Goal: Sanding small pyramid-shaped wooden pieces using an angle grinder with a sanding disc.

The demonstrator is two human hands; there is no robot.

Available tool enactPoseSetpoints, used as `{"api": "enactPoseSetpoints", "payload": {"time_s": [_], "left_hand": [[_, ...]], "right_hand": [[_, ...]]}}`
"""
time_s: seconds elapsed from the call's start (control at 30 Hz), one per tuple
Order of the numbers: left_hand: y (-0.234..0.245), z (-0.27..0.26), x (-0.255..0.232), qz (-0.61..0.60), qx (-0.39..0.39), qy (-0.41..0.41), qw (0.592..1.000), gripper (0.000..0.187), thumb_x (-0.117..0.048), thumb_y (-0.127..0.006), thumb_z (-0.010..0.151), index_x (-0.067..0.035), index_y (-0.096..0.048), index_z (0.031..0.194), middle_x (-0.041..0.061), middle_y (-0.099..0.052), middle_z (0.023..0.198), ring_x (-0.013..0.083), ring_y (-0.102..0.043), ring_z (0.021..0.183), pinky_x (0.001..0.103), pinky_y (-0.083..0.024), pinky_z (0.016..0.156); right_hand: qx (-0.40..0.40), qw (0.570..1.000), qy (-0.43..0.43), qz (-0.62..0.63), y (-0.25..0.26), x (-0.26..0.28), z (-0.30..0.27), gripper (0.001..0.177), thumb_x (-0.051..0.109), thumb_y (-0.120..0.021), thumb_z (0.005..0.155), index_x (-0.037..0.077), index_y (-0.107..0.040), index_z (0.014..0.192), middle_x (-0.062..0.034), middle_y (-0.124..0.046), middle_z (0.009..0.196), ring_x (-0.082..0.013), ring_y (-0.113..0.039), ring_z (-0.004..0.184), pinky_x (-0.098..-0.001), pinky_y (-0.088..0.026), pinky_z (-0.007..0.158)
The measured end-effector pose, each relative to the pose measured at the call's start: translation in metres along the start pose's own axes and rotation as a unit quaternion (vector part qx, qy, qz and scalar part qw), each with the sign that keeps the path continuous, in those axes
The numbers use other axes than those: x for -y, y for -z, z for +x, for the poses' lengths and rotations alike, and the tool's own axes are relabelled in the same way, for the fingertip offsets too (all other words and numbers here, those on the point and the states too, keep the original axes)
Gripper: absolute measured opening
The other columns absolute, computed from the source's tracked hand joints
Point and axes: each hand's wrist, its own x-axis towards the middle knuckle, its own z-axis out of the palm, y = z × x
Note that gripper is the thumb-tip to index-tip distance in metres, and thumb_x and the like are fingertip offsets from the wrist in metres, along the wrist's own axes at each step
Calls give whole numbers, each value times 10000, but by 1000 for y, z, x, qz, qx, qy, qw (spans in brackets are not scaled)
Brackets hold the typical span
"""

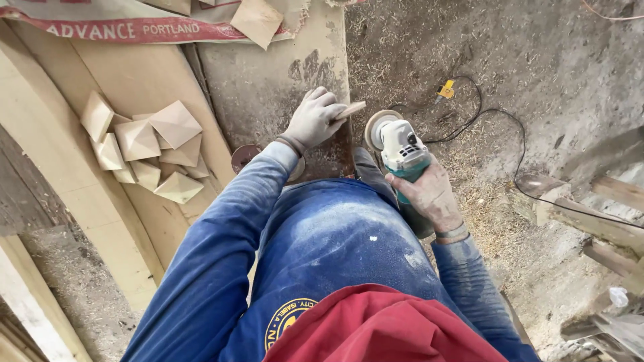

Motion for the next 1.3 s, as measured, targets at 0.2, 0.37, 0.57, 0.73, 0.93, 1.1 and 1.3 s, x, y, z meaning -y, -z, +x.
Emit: {"api": "enactPoseSetpoints", "payload": {"time_s": [0.2, 0.37, 0.57, 0.73, 0.93, 1.1, 1.3], "left_hand": [[7, -22, 7, 5, -5, 38, 999, 399, -310, -790, 914, -127, -718, 1261, 40, -604, 998, 279, -548, 1017, 434, -474, 933], [-3, -15, 5, 112, 47, 35, 992, 546, -400, -709, 938, -199, -610, 1436, 90, -553, 1361, 326, -446, 1314, 520, -332, 1106], [-25, -23, 22, 151, 95, 38, 983, 553, -364, -622, 998, -178, -562, 1515, 1, -419, 1654, 306, -219, 1584, 528, -104, 1303], [-33, -26, 28, 171, 94, 31, 980, 549, -319, -598, 993, -159, -560, 1516, 17, -435, 1659, 307, -219, 1581, 524, -113, 1297], [-30, -22, 24, 155, 112, 39, 981, 604, -351, -636, 959, -168, -552, 1528, 21, -434, 1647, 311, -210, 1579, 522, -100, 1296], [-34, -23, 26, 178, 106, 35, 978, 570, -382, -624, 1031, -167, -532, 1551, 16, -431, 1651, 311, -189, 1591, 526, -73, 1309], [-24, -20, 18, 177, 118, 37, 976, 602, -355, -625, 981, -164, -536, 1545, 25, -444, 1646, 315, -193, 1586, 521, -69, 1301]], "right_hand": [[4, 1000, -12, -9, 2, 8, -3, 681, 380, -846, 750, 19, -625, 1284, -170, -739, 1202, -282, -721, 1129, -377, -551, 964], [44, 983, 60, -168, -10, 9, 12, 777, 473, -839, 806, -29, -555, 1327, -238, -672, 1171, -365, -697, 1072, -436, -559, 926], [94, 975, 11, -203, -20, 52, 24, 807, 562, -822, 757, -45, -553, 1216, -248, -677, 1079, -409, -706, 1015, -481, -561, 874], [100, 973, 11, -207, -22, 64, 30, 773, 563, -843, 730, -32, -555, 1129, -257, -698, 1013, -437, -703, 988, -493, -562, 856], [94, 972, 10, -216, -12, 47, 41, 772, 579, -828, 739, -26, -558, 1133, -261, -693, 1003, -430, -708, 979, -497, -561, 845], [60, 962, 86, -252, 1, 25, 47, 732, 564, -792, 835, -21, -597, 1229, -272, -637, 1059, -408, -693, 997, -488, -549, 868], [52, 981, 44, -181, -7, 28, 45, 752, 580, -775, 806, -34, -588, 1197, -230, -651, 1107, -373, -705, 1023, -448, -562, 914]]}}
